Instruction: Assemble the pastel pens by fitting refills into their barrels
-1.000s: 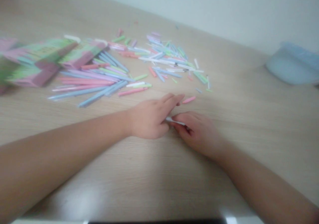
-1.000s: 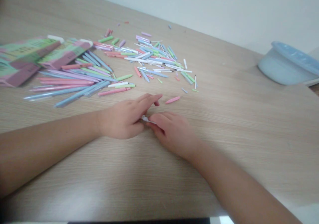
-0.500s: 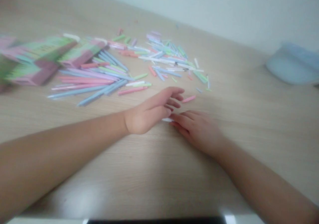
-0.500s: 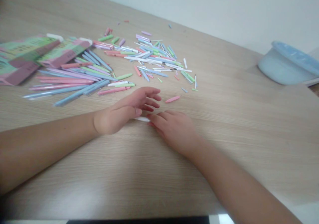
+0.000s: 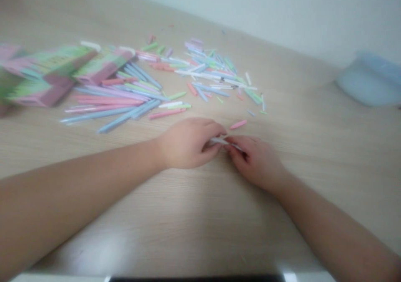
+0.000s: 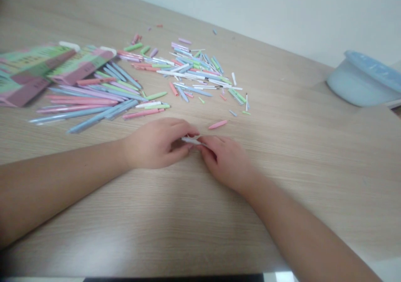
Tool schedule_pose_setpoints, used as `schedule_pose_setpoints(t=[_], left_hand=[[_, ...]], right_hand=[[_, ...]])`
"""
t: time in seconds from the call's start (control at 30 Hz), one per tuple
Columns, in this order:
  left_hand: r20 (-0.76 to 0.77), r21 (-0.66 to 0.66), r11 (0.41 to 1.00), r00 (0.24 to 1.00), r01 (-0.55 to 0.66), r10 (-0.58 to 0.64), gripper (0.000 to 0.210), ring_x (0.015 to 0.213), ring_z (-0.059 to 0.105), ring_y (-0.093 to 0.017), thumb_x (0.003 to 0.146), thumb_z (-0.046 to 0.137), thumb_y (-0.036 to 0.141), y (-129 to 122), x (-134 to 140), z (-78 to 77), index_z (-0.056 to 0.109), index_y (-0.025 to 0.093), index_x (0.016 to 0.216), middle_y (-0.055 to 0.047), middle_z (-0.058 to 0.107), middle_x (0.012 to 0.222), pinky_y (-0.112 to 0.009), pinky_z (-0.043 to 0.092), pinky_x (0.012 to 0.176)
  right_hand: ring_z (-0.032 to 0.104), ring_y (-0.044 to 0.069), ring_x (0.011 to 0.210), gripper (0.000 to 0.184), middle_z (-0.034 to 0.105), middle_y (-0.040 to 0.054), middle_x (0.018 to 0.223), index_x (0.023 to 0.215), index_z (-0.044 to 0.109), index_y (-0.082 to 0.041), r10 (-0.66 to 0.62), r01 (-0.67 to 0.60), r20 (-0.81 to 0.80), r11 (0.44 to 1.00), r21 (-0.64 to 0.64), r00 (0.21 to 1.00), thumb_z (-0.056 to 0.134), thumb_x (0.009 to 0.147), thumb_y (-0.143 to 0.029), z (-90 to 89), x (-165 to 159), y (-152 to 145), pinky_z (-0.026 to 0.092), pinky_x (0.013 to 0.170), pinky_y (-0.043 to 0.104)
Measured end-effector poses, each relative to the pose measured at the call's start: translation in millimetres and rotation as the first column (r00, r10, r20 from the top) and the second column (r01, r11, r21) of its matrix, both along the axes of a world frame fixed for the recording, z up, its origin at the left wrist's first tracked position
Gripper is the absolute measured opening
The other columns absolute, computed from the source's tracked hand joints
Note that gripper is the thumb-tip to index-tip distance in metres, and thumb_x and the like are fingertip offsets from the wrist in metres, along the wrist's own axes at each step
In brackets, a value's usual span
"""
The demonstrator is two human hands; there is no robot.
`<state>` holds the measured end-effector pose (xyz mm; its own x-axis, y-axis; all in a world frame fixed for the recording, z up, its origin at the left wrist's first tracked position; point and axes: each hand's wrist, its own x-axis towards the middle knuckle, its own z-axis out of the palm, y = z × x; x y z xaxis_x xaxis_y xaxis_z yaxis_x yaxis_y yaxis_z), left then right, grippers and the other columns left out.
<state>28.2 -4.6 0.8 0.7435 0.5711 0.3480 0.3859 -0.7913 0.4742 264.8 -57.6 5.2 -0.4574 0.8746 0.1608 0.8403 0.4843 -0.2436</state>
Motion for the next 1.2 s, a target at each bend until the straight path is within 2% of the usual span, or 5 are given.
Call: schedule_pose_setpoints(t=[0.23, 0.37, 0.57, 0.77, 1.2], left_hand=[[-0.011, -0.078, 0.997, 1.000, 0.005, -0.006, 0.031, 0.109, 0.069, -0.021, 0.103, 0.049, 0.029, 5, 2, -5.7, 0.068, 0.021, 0.127, -0.006, 0.075, 0.116, -0.034, 0.051, 0.099], [-0.002, -0.100, 0.995, 1.000, 0.001, -0.001, 0.028, 0.104, 0.069, -0.021, 0.101, 0.051, 0.030, 6, 0, -3.9, 0.068, 0.019, 0.120, -0.006, 0.074, 0.112, -0.033, 0.052, 0.094], [0.009, -0.120, 0.993, 1.000, 0.011, -0.010, 0.029, 0.105, 0.069, -0.021, 0.101, 0.050, 0.031, 7, -1, -3.1, 0.068, 0.020, 0.121, -0.006, 0.074, 0.113, -0.032, 0.051, 0.093], [0.008, -0.121, 0.993, 1.000, 0.015, -0.015, 0.029, 0.104, 0.069, -0.020, 0.102, 0.049, 0.031, 8, -1, -3.9, 0.068, 0.020, 0.121, -0.005, 0.075, 0.112, -0.031, 0.051, 0.090], [-0.026, -0.100, 0.993, 0.998, 0.060, -0.063, 0.028, 0.105, 0.068, -0.021, 0.103, 0.047, 0.030, 8, -2, -4.0, 0.068, 0.020, 0.118, -0.006, 0.074, 0.111, -0.032, 0.049, 0.090]], right_hand=[[0.058, 0.028, 0.122, 0.034, 0.064, 0.0138, 0.124, 0.135, 0.062, -0.021, 0.101, -0.101, -0.123, 0.995, 0.003, 0.987, 0.049, 0.105, -0.027, 6.3, 8, 4, 0.049, 0.102, 0.045], [0.060, 0.024, 0.098, 0.043, 0.060, 0.0108, 0.113, 0.142, 0.045, -0.020, 0.039, -0.048, -0.222, 0.998, -0.036, 0.974, 0.052, 0.100, -0.022, 6.1, 12, -1, 0.052, 0.086, 0.041], [0.062, 0.019, 0.079, 0.039, 0.062, 0.0042, 0.101, 0.134, 0.045, -0.026, 0.012, -0.047, -0.406, 0.996, -0.076, 0.914, 0.059, 0.098, -0.025, -3.7, 22, -2, 0.052, 0.072, 0.034], [0.067, 0.022, 0.089, 0.007, 0.070, 0.0046, 0.099, 0.097, 0.059, -0.026, -0.034, 0.061, -0.266, 0.994, 0.095, 0.963, 0.066, 0.097, -0.028, 4.0, 19, -5, 0.052, 0.077, 0.036], [0.068, 0.018, 0.083, 0.041, 0.076, 0.0014, 0.101, 0.068, 0.035, -0.024, -0.039, 0.045, -0.249, 0.999, 0.021, 0.968, 0.064, 0.097, -0.024, 9.2, 13, -5, 0.046, 0.068, 0.032]])
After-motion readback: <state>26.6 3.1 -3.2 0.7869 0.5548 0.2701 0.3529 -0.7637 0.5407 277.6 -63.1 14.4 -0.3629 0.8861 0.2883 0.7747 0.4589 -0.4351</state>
